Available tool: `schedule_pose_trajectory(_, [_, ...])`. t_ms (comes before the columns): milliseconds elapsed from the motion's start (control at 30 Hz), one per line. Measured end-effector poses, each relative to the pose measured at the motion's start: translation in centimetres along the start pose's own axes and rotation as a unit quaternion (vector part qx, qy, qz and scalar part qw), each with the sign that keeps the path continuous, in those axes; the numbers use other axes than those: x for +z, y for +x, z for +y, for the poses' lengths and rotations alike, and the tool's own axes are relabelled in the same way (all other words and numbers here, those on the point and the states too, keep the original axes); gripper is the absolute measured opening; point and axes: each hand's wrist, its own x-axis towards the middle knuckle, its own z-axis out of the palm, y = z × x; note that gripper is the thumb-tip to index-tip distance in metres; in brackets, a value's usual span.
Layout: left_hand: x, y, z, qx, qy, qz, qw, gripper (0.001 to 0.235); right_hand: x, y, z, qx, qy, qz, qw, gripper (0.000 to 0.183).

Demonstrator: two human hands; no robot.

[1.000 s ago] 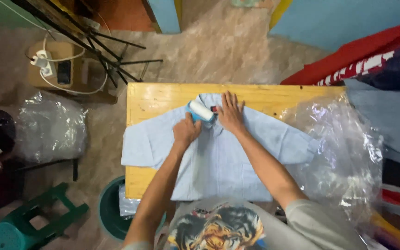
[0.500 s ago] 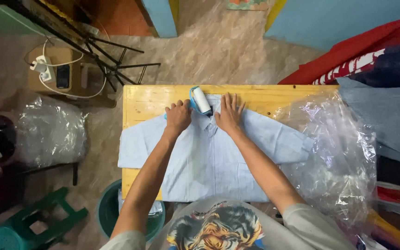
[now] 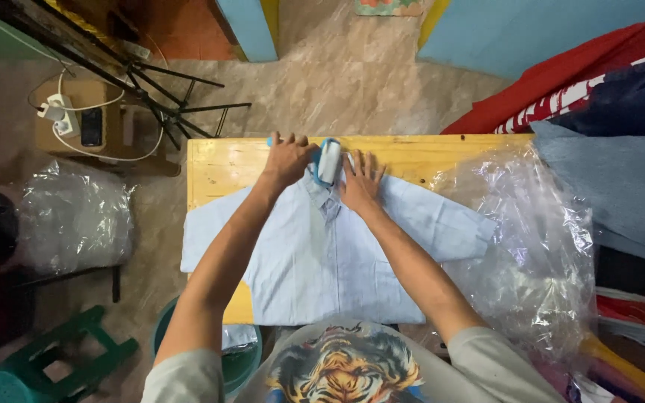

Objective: The person unpacks a light blue shirt from a plastic bag, lays it on a wooden table, and uses a lint roller to clean the front and back surfaces. They smooth the fabric and flip the shirt to treat both sides.

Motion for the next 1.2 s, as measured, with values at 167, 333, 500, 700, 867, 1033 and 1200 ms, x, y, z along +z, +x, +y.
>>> schedule_pose_trajectory(167, [0.2, -0.1, -0.6, -0.034, -0.015, -0.006, 0.999, 0.035, -1.6, 0.3, 0.1, 0.001, -0.014, -0.018, 1.000, 0.075])
schedule_pose_trajectory(333, [0.3, -1.8, -0.5, -0.032, -0.008, 0.014, 0.999, 0.032, -1.9, 1.1, -0.2, -0.004, -0.043, -0.024, 0.999, 0.080])
schedule_pose_trajectory(500, [3.5, -3.2, 0.6, -0.084, -0.021, 0.073, 0.994, 0.030, -0.7, 2.4, 0.2, 0.023, -0.054, -0.044, 0.997, 0.084])
schedule_pose_trajectory(700, [5.7, -4.9, 1.7, -0.124, -0.101, 0.099, 0.982, 0.028, -1.4, 1.6, 0.1, 0.005, -0.056, -0.043, 0.997, 0.083])
schedule_pose_trajectory(867, [5.8, -7.5, 2.0, -0.162, -0.124, 0.131, 0.970, 0.031, -3.0, -3.4, -3.9, -0.044, 0.005, 0.065, 0.997, 0.069])
schedule_pose_trajectory(1033, [7.8, -8.8, 3.1, -0.180, -0.160, 0.188, 0.952, 0.032, -1.0, -8.4, -6.2, -0.031, 0.184, 0.161, 0.969, 0.071])
schedule_pose_trajectory(1200, [9.1, -11.5, 3.0, -0.224, -0.217, 0.270, 0.911, 0.035, 3.7, -13.0, -6.3, -0.033, 0.157, 0.150, 0.976, 0.071])
